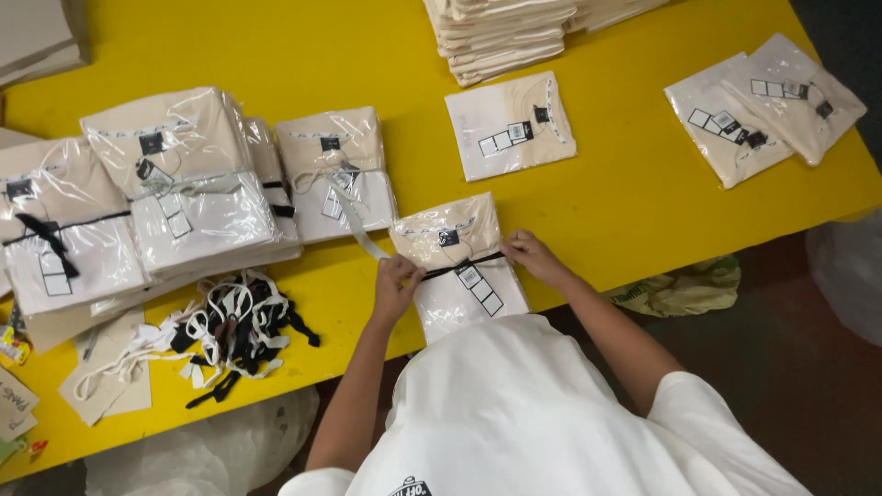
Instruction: The person ties a white string around a plastic-wrapped garment, then places it on a stack. They retrieve black strings from a bag and tie them around additional wrapped garments, stacking the finished items on the table.
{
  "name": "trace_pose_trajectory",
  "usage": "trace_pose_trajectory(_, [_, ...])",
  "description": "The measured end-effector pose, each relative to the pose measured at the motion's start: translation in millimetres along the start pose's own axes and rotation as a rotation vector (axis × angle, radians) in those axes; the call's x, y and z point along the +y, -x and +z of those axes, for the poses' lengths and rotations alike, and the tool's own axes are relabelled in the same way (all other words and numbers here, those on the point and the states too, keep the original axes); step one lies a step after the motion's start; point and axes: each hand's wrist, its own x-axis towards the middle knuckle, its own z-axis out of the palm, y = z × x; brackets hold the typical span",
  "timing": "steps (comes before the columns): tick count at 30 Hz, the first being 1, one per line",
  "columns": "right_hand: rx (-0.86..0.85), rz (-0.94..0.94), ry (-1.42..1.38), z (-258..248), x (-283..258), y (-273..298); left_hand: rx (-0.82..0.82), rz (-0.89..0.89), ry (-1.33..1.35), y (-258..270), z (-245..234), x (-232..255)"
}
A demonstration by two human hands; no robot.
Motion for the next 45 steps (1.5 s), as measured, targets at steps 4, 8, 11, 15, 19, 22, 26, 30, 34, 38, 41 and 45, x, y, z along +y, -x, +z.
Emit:
trace_pose_trajectory(4, [0.067,0.080,-0.617,33,-164,13,0.048,-0.065,0.508,-19,7,78])
trace_pose_trajectory(8, [-0.083,0.040,-0.235,51,-122,-16,-0.060,-0.267,0.515,-30,22,70])
trace_pose_trajectory(11, [-0.216,-0.161,0.610,54,-98,-18,-0.190,-0.014,-0.109,-30,9,70])
trace_pose_trajectory(15, [-0.185,-0.488,1.031,60,-79,-21,-0.224,0.241,-0.538,-29,28,49])
trace_pose_trajectory(19, [-0.139,-0.560,1.004,49,-69,-22,-0.236,0.070,-0.387,-28,10,68])
trace_pose_trajectory(22, [-0.086,-0.587,0.858,38,-60,-15,-0.235,-0.019,-0.275,-19,6,63])
trace_pose_trajectory(26, [-0.083,-0.530,0.770,34,-72,-4,-0.234,-0.055,-0.229,-6,5,49])
trace_pose_trajectory(30, [-0.135,-0.333,0.796,30,-85,-7,-0.227,-0.107,-0.192,-4,6,45])
trace_pose_trajectory(34, [-0.219,-0.229,0.786,31,-91,-4,-0.146,-0.185,-0.180,-2,20,34])
trace_pose_trajectory(38, [-0.251,-0.042,0.701,32,-97,-15,-0.160,-0.246,-0.171,-7,31,24])
trace_pose_trajectory(41, [-0.325,0.107,0.711,32,-92,-21,-0.149,-0.291,-0.205,-10,45,24])
trace_pose_trajectory(45, [-0.342,0.344,0.908,48,-110,-33,-0.338,-0.441,-0.471,-33,73,29])
